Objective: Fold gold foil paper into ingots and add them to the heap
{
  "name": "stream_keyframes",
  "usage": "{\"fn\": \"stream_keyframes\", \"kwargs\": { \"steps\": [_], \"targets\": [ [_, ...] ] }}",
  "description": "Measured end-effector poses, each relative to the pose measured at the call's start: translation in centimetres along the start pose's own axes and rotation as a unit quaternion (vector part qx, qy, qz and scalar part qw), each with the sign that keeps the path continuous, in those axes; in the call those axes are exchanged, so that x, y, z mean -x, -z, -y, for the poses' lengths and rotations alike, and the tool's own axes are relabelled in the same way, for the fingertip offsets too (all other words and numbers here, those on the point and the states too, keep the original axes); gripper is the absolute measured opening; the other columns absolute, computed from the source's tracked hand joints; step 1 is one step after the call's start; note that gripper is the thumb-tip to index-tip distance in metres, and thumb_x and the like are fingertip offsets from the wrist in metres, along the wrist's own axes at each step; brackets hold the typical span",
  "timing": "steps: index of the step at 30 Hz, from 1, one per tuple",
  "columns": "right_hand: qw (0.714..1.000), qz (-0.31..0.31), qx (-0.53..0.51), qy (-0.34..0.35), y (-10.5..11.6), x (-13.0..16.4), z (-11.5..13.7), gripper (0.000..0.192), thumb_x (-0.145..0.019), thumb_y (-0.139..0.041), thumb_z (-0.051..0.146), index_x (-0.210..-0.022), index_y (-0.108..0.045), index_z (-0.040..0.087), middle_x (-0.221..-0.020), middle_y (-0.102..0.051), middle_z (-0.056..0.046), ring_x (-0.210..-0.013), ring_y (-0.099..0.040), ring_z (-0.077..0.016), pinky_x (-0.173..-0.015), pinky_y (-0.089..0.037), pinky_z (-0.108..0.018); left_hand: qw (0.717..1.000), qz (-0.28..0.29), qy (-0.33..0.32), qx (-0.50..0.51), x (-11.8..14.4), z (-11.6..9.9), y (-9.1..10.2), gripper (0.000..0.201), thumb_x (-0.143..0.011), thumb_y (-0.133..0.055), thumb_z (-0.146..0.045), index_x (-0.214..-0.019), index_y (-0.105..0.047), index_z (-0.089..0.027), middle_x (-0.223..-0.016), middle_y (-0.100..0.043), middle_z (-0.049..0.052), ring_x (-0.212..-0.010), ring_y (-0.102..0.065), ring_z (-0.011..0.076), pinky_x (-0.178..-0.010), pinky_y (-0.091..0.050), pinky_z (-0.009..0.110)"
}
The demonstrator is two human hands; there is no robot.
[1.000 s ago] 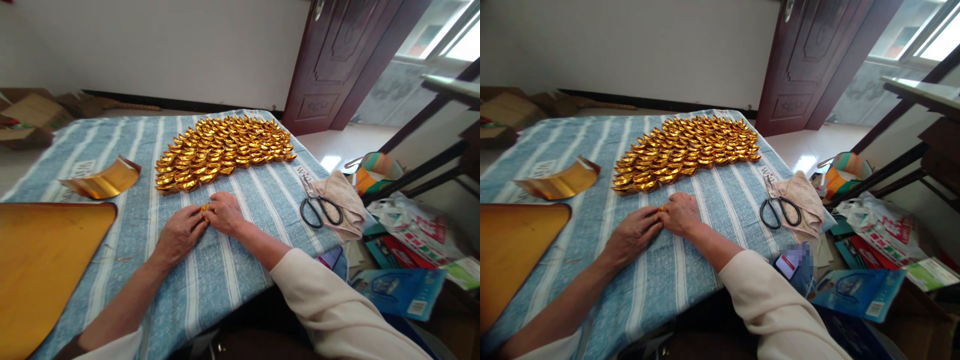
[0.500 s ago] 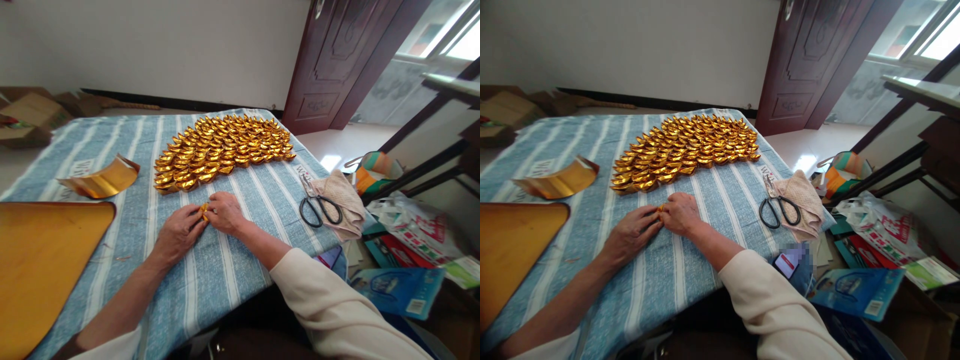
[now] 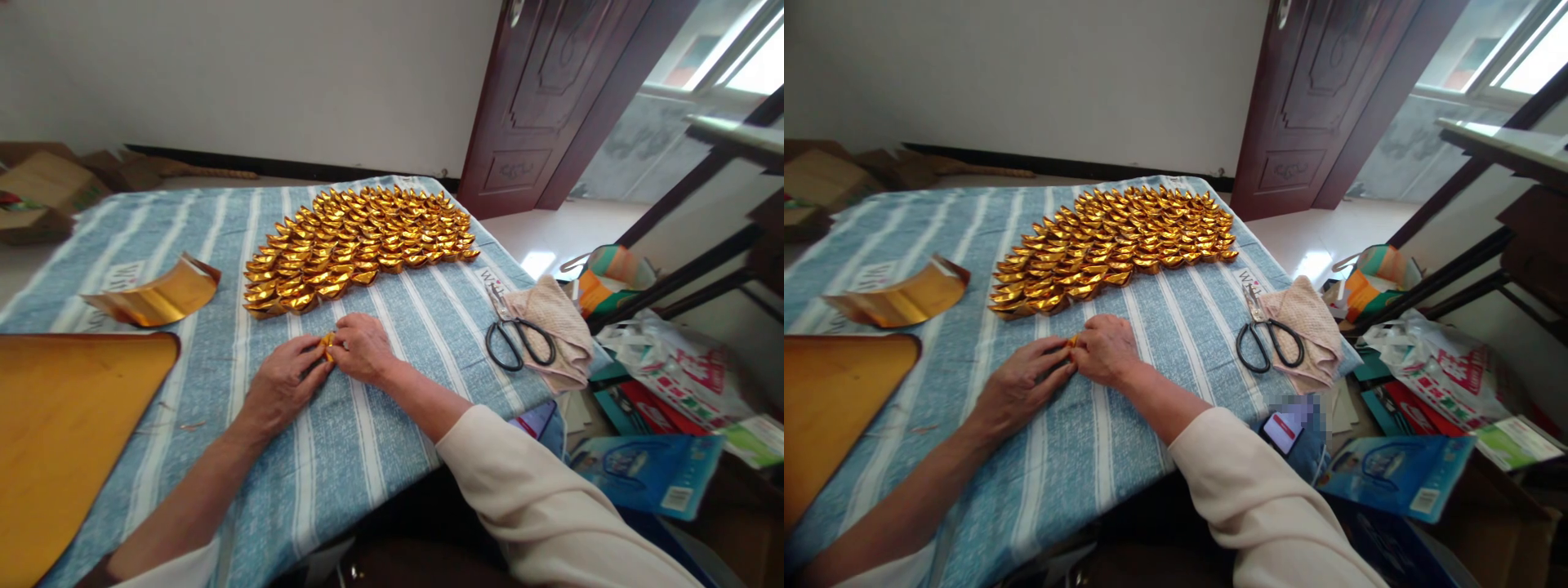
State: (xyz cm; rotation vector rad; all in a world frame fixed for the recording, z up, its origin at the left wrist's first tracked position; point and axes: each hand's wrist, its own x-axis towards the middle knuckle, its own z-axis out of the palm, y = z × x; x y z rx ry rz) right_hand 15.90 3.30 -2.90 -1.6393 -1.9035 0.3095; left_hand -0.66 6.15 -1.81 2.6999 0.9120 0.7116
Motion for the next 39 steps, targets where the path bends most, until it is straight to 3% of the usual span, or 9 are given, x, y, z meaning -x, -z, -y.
{"fn": "stream_keyframes", "kwargs": {
  "steps": [11, 18, 25, 33, 39],
  "targets": [
    [1.0, -0.002, 0.004, 0.004, 0.3, 0.1, 0.2, 0.017, -0.086, -0.059, 0.027, -0.076, -0.071, 0.021, -0.1, -0.065, -0.003, -0.099, -0.053, -0.018, -0.087, -0.037, -0.031, 0.996, 0.014, 0.083, 0.014, -0.7, 0.7, 0.1, 0.041, -0.086, -0.042, -0.049, -0.087, -0.071, -0.02, -0.103, -0.068, 0.011, -0.098, -0.062, 0.0287, -0.092, -0.047, 0.044],
    [1.0, -0.002, 0.0, 0.003, 0.1, -0.1, 0.0, 0.015, -0.084, -0.062, 0.028, -0.076, -0.071, 0.021, -0.101, -0.064, -0.004, -0.1, -0.053, -0.0184, -0.087, -0.037, -0.031, 0.989, 0.045, 0.126, -0.058, -2.1, 0.4, 0.4, 0.028, -0.078, -0.051, -0.039, -0.084, -0.069, -0.018, -0.099, -0.066, 0.017, -0.097, -0.059, 0.0343, -0.091, -0.043, 0.047],
    [1.0, 0.0, -0.005, 0.002, 0.1, 0.0, 0.0, 0.014, -0.084, -0.063, 0.029, -0.076, -0.07, 0.021, -0.104, -0.064, -0.004, -0.102, -0.052, -0.0187, -0.088, -0.037, -0.032, 0.973, 0.108, 0.198, -0.058, -3.3, -0.3, 1.3, 0.025, -0.074, -0.059, -0.038, -0.079, -0.07, -0.015, -0.089, -0.065, 0.013, -0.088, -0.059, 0.03, -0.08, -0.043, 0.038],
    [1.0, -0.022, -0.002, 0.021, -0.3, 0.0, -0.3, 0.017, -0.087, -0.061, 0.029, -0.075, -0.069, 0.02, -0.097, -0.065, -0.004, -0.096, -0.054, -0.0174, -0.084, -0.037, -0.031, 0.946, 0.074, 0.301, 0.099, -3.6, -0.8, 2.0, 0.017, -0.066, -0.065, -0.032, -0.072, -0.063, -0.016, -0.068, -0.065, 0.002, -0.065, -0.059, 0.0183, -0.062, -0.04, 0.026],
    [0.999, -0.029, -0.005, 0.03, -0.3, 0.0, -0.2, 0.019, -0.088, -0.061, 0.029, -0.073, -0.066, 0.018, -0.081, -0.064, -0.002, -0.082, -0.055, -0.0158, -0.077, -0.036, -0.029, 0.863, -0.004, 0.399, 0.309, -3.0, -1.6, 1.8, 0.022, -0.058, -0.07, -0.031, -0.073, -0.06, -0.017, -0.06, -0.066, 0.001, -0.053, -0.058, 0.0152, -0.048, -0.039, 0.022]
  ]
}}
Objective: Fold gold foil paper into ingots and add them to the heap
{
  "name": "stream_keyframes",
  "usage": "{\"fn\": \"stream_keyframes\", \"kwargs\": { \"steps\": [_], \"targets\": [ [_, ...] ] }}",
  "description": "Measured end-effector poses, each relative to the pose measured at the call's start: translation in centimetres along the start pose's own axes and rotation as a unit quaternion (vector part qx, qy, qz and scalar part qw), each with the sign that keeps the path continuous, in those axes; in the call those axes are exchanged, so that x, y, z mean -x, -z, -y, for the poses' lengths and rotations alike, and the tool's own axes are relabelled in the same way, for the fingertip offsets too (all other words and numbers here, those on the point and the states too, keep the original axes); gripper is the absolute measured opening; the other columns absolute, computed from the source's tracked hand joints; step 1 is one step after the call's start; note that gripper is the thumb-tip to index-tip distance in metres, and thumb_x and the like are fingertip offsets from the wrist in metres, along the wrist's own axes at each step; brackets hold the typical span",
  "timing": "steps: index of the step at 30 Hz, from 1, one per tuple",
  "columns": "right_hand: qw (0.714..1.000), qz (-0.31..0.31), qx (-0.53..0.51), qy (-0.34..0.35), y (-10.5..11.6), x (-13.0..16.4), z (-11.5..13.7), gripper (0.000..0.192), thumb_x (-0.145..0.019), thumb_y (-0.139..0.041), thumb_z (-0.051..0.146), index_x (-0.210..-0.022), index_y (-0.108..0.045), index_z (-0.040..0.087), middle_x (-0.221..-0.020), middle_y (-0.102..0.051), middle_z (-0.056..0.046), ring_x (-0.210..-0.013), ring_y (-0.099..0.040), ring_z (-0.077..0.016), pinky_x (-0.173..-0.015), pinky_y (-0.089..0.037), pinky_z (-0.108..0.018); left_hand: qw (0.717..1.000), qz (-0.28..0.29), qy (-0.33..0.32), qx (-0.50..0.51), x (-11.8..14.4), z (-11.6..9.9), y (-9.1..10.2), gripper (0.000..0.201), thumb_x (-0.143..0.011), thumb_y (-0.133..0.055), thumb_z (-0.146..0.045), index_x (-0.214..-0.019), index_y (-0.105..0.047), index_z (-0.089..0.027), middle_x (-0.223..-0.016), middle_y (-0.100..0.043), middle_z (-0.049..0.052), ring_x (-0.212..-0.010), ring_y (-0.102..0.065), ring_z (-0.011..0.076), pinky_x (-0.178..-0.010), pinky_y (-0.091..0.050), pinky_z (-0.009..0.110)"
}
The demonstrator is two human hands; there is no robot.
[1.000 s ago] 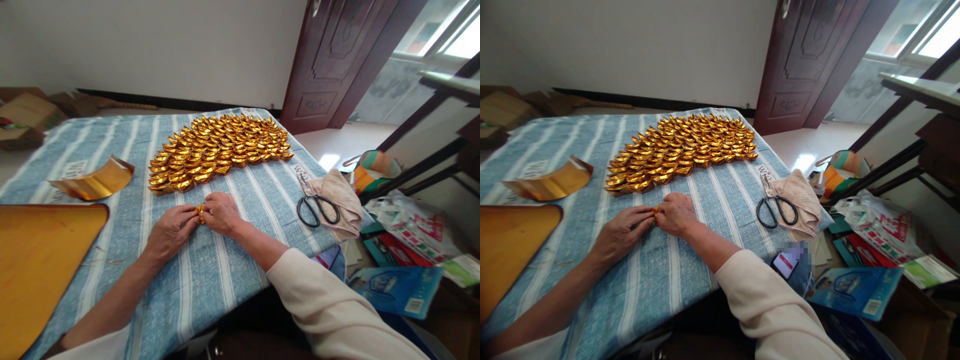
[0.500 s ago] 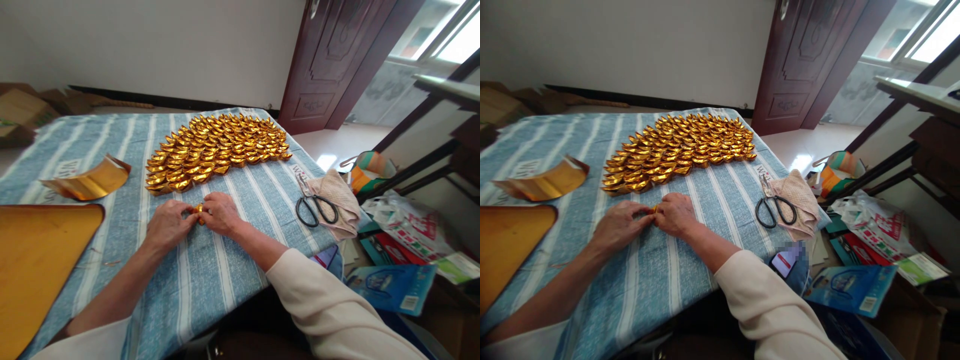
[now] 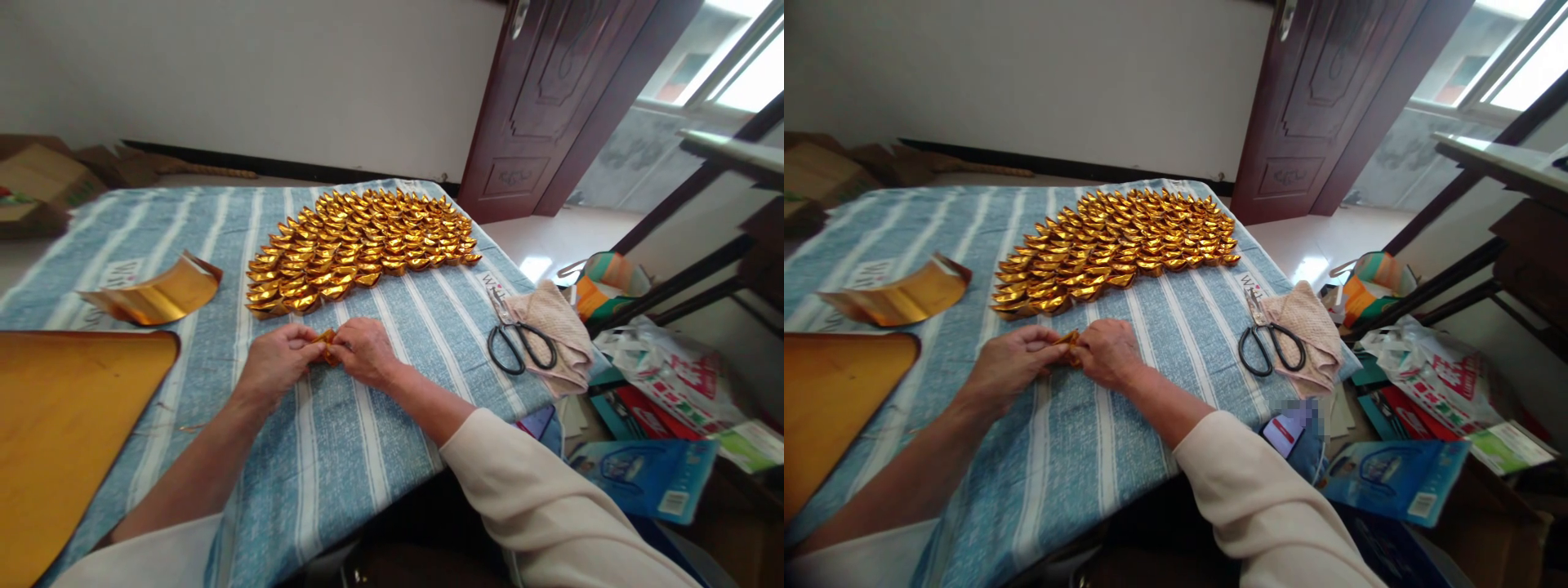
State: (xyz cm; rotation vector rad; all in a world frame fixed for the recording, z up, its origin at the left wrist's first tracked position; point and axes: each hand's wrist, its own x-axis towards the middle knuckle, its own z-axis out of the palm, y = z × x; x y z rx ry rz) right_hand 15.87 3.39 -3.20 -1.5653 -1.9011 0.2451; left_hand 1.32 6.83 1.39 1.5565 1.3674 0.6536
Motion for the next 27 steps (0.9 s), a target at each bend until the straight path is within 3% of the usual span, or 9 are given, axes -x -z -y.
{"fn": "stream_keyframes", "kwargs": {
  "steps": [9, 19, 27],
  "targets": [
    [0.997, -0.02, -0.074, -0.026, 0.1, -0.4, 1.3, 0.017, -0.089, -0.06, 0.026, -0.074, -0.066, 0.019, -0.078, -0.064, -0.001, -0.075, -0.055, -0.0125, -0.071, -0.039, -0.025, 0.983, -0.033, 0.031, 0.178, -0.1, 0.7, 0.4, 0.028, -0.053, -0.079, -0.02, -0.079, -0.068, -0.016, -0.071, -0.07, 0.0, -0.056, -0.061, 0.0101, -0.046, -0.044, 0.015],
    [0.987, -0.017, -0.146, -0.07, -0.8, -3.2, 3.1, 0.015, -0.086, -0.062, 0.025, -0.074, -0.067, 0.019, -0.078, -0.065, 0.0, -0.075, -0.057, -0.012, -0.068, -0.039, -0.023, 0.928, -0.033, 0.089, 0.36, -0.2, 1.2, 2.1, 0.01, -0.07, -0.067, -0.008, -0.079, -0.069, -0.012, -0.077, -0.07, 0.002, -0.057, -0.062, 0.0087, -0.047, -0.05, 0.015],
    [0.971, -0.041, -0.229, -0.063, -2.2, -3.0, 3.2, 0.015, -0.082, -0.062, 0.021, -0.068, -0.065, 0.019, -0.068, -0.062, 0.001, -0.066, -0.056, -0.0123, -0.064, -0.041, -0.024, 0.924, -0.043, 0.084, 0.369, 0.0, 2.3, 2.3, 0.012, -0.067, -0.071, -0.011, -0.079, -0.071, -0.01, -0.073, -0.07, 0.005, -0.056, -0.061, 0.0092, -0.047, -0.048, 0.016]
  ]
}}
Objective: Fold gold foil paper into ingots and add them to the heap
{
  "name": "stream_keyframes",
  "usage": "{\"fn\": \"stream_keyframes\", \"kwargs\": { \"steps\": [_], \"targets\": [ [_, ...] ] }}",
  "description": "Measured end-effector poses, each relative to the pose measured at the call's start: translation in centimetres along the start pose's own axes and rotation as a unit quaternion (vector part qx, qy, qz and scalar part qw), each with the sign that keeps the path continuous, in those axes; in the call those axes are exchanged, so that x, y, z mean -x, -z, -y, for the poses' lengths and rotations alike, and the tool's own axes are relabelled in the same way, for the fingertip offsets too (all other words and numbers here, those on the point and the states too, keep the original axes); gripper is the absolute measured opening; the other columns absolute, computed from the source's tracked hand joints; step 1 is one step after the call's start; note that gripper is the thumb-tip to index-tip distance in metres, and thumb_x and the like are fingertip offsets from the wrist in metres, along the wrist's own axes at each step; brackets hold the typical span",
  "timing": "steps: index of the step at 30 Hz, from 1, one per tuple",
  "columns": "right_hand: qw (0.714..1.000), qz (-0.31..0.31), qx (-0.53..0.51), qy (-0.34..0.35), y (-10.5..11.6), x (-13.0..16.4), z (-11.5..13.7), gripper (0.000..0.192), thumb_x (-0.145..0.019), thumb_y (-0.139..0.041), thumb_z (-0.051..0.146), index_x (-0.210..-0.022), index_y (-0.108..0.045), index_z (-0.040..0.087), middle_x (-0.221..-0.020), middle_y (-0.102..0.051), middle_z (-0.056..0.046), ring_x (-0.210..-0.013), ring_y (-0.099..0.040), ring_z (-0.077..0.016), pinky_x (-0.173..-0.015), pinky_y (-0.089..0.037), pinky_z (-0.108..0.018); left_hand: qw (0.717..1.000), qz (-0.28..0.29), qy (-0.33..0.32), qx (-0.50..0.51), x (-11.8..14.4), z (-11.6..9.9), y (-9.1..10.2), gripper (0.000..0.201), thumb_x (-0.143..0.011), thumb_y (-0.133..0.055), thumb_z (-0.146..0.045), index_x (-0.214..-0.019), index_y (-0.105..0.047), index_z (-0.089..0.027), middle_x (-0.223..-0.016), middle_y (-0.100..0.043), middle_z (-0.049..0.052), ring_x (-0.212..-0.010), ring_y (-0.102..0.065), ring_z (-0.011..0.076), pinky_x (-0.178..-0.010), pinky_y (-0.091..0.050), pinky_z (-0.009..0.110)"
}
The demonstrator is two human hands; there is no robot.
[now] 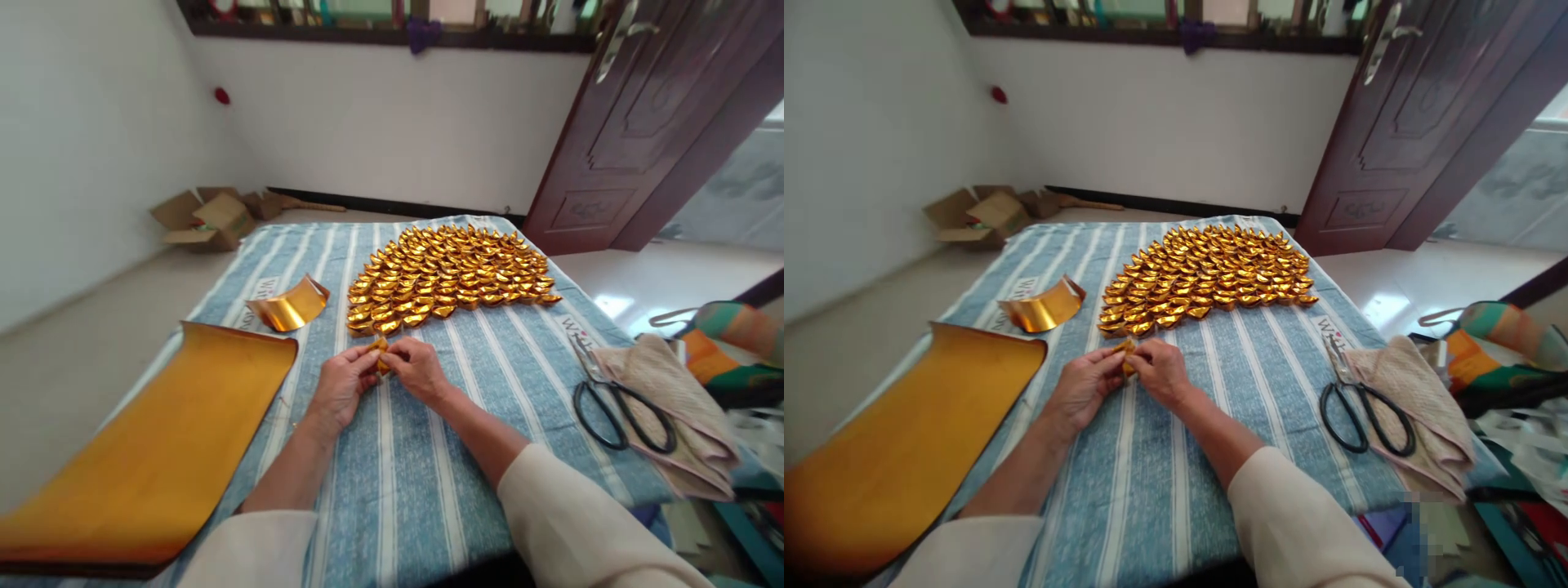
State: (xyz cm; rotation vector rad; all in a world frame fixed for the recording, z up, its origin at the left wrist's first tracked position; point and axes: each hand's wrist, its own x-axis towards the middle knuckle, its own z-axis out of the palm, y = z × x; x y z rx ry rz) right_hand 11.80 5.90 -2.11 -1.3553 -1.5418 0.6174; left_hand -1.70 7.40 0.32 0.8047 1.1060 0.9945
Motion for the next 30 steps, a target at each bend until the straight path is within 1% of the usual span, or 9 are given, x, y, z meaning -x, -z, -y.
{"fn": "stream_keyframes", "kwargs": {
  "steps": [4, 7, 10, 16, 18, 23, 26, 30],
  "targets": [
    [0.999, -0.008, -0.046, -0.01, -0.3, 0.5, -0.4, 0.013, -0.08, -0.062, 0.025, -0.069, -0.065, 0.019, -0.067, -0.062, 0.0, -0.064, -0.055, -0.0131, -0.063, -0.042, -0.025, 1.0, -0.005, -0.01, -0.001, 0.1, 0.5, 0.1, 0.014, -0.064, -0.074, -0.015, -0.077, -0.072, -0.009, -0.071, -0.07, 0.006, -0.055, -0.059, 0.0084, -0.046, -0.046, 0.015],
    [0.997, -0.004, -0.077, -0.021, -0.3, 0.8, -0.2, 0.017, -0.08, -0.062, 0.033, -0.07, -0.065, 0.019, -0.067, -0.062, 0.0, -0.063, -0.055, -0.0135, -0.062, -0.042, -0.025, 1.0, -0.006, -0.017, -0.001, 0.3, 0.7, 0.2, 0.016, -0.062, -0.076, -0.018, -0.075, -0.072, -0.01, -0.069, -0.069, 0.005, -0.054, -0.058, 0.0078, -0.046, -0.044, 0.014],
    [0.993, 0.006, -0.112, -0.036, 0.0, 1.1, -0.1, 0.021, -0.08, -0.062, 0.039, -0.074, -0.064, 0.019, -0.069, -0.063, 0.001, -0.063, -0.057, -0.0136, -0.061, -0.044, -0.025, 1.0, -0.014, -0.025, 0.002, 0.5, 0.9, 0.2, 0.015, -0.061, -0.077, -0.02, -0.071, -0.071, -0.01, -0.065, -0.067, 0.003, -0.053, -0.057, 0.0074, -0.046, -0.044, 0.014],
    [0.984, 0.002, -0.158, -0.083, 0.9, 1.2, -0.3, 0.027, -0.078, -0.063, 0.046, -0.078, -0.062, 0.02, -0.07, -0.065, -0.001, -0.064, -0.06, -0.0148, -0.062, -0.047, -0.026, 0.999, -0.036, -0.037, 0.018, 0.8, 1.0, 0.1, 0.017, -0.062, -0.078, -0.023, -0.072, -0.072, -0.011, -0.069, -0.07, 0.005, -0.057, -0.061, 0.0096, -0.05, -0.046, 0.016],
    [0.98, 0.008, -0.169, -0.102, 1.0, 1.2, -0.2, 0.029, -0.078, -0.062, 0.048, -0.079, -0.062, 0.019, -0.07, -0.065, -0.001, -0.061, -0.061, -0.0146, -0.059, -0.048, -0.026, 0.998, -0.043, -0.043, 0.024, 0.9, 1.1, 0.0, 0.018, -0.062, -0.078, -0.023, -0.073, -0.072, -0.011, -0.07, -0.07, 0.005, -0.058, -0.062, 0.0104, -0.05, -0.046, 0.017],
    [0.971, 0.049, -0.183, -0.143, 1.2, 1.4, 0.5, 0.035, -0.076, -0.063, 0.052, -0.078, -0.067, 0.018, -0.059, -0.064, 0.001, -0.043, -0.053, -0.0103, -0.044, -0.041, -0.023, 0.996, -0.055, -0.057, 0.04, 1.2, 1.1, -0.1, 0.02, -0.063, -0.08, -0.025, -0.075, -0.072, -0.011, -0.073, -0.071, 0.006, -0.062, -0.064, 0.012, -0.053, -0.048, 0.018],
    [0.965, 0.068, -0.196, -0.158, 1.1, 1.4, 0.7, 0.036, -0.074, -0.066, 0.052, -0.076, -0.068, 0.017, -0.056, -0.063, 0.001, -0.04, -0.052, -0.0095, -0.042, -0.039, -0.022, 0.995, -0.054, -0.062, 0.05, 1.3, 1.2, -0.1, 0.021, -0.062, -0.081, -0.026, -0.075, -0.072, -0.011, -0.072, -0.071, 0.006, -0.06, -0.063, 0.0114, -0.053, -0.048, 0.018],
    [0.957, 0.072, -0.222, -0.169, 1.0, 1.5, 0.4, 0.037, -0.072, -0.068, 0.054, -0.075, -0.067, 0.017, -0.055, -0.063, 0.001, -0.04, -0.052, -0.0093, -0.04, -0.038, -0.021, 0.995, -0.043, -0.059, 0.065, 1.4, 1.2, -0.2, 0.021, -0.062, -0.081, -0.026, -0.074, -0.071, -0.011, -0.07, -0.07, 0.006, -0.058, -0.062, 0.0104, -0.051, -0.048, 0.018]
  ]
}}
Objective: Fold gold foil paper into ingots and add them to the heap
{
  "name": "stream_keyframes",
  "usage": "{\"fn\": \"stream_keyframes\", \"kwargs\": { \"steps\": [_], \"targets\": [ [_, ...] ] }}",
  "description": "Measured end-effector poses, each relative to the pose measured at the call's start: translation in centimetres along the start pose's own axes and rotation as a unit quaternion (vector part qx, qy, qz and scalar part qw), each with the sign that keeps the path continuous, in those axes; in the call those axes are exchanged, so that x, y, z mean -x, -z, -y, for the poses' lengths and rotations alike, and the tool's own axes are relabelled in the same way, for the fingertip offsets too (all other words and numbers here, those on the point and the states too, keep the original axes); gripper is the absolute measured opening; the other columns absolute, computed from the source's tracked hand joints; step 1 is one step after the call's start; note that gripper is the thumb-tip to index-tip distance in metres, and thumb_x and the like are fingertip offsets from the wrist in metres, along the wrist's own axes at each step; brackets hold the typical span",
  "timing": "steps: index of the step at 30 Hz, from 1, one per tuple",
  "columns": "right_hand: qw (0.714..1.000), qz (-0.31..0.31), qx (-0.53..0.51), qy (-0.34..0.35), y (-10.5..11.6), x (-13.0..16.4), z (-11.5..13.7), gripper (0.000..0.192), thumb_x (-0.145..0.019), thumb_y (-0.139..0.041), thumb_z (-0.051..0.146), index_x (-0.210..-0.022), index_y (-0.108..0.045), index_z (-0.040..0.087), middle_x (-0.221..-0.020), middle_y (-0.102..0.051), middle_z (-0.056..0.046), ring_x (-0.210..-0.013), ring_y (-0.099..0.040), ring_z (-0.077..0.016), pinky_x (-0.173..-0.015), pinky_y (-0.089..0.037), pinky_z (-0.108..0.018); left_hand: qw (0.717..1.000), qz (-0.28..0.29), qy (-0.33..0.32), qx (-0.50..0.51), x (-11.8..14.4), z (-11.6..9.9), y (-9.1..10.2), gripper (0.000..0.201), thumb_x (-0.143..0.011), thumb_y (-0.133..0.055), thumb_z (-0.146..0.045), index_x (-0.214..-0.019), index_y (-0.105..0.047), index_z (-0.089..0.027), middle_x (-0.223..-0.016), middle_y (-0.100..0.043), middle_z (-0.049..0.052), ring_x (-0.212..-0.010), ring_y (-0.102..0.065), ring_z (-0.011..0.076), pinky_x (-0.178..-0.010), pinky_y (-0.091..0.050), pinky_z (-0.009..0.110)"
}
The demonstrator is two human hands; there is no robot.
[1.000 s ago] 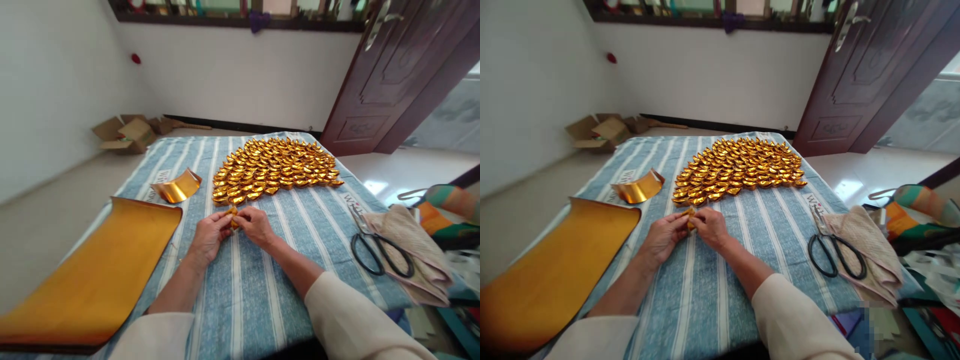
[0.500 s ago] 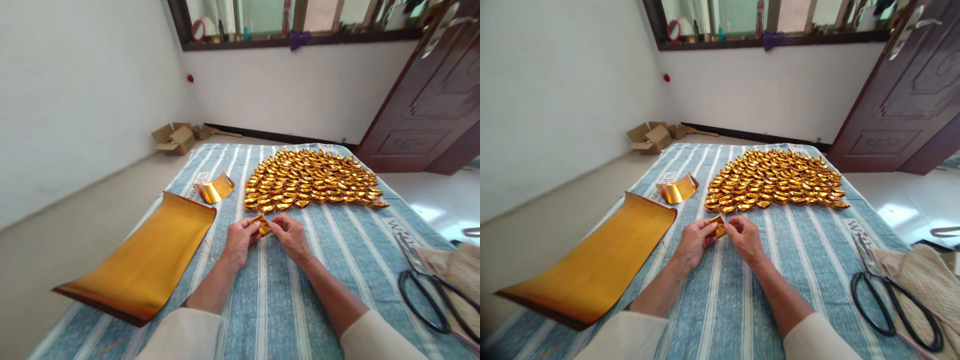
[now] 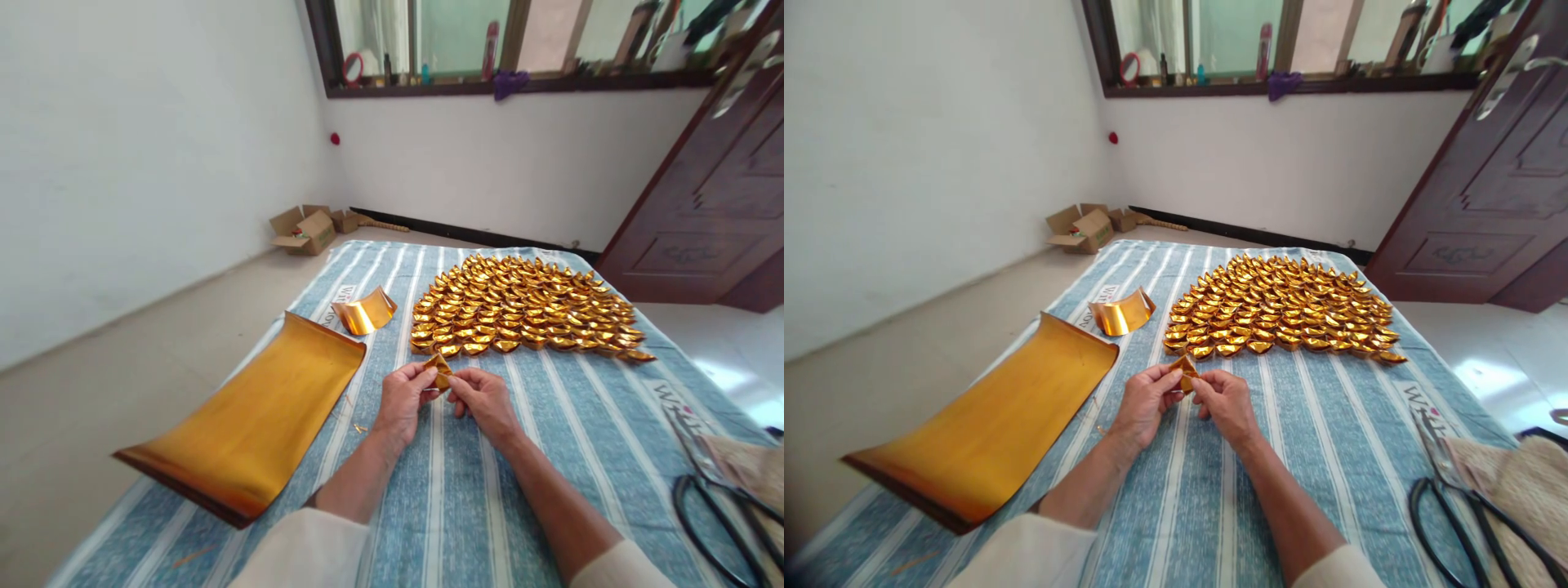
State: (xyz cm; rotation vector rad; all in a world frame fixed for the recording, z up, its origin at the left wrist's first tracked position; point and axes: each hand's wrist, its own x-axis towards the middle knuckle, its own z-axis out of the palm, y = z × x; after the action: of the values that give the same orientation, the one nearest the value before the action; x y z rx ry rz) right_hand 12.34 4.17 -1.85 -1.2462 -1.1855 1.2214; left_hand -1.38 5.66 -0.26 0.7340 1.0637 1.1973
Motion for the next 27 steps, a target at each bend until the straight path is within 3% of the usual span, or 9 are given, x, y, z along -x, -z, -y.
{"fn": "stream_keyframes", "kwargs": {
  "steps": [19, 27],
  "targets": [
    [0.996, -0.006, -0.076, -0.035, -0.45, 0.33, 0.12, 0.038, -0.067, -0.072, 0.054, -0.067, -0.063, 0.017, -0.055, -0.065, 0.0, -0.04, -0.055, -0.0089, -0.039, -0.038, -0.019, 0.999, 0.007, 0.014, 0.032, 0.22, 0.4, -0.01, 0.019, -0.061, -0.082, -0.023, -0.071, -0.07, -0.01, -0.068, -0.068, 0.005, -0.058, -0.061, 0.0098, -0.053, -0.049, 0.018],
    [0.994, 0.009, -0.075, -0.081, -0.13, 0.51, 0.08, 0.04, -0.067, -0.072, 0.054, -0.065, -0.061, 0.016, -0.054, -0.066, -0.002, -0.039, -0.057, -0.0098, -0.035, -0.036, -0.018, 1.0, -0.005, 0.002, 0.027, 0.39, 0.42, -0.16, 0.019, -0.06, -0.081, -0.024, -0.068, -0.07, -0.011, -0.067, -0.068, 0.004, -0.057, -0.06, 0.0096, -0.052, -0.047, 0.018]
  ]
}}
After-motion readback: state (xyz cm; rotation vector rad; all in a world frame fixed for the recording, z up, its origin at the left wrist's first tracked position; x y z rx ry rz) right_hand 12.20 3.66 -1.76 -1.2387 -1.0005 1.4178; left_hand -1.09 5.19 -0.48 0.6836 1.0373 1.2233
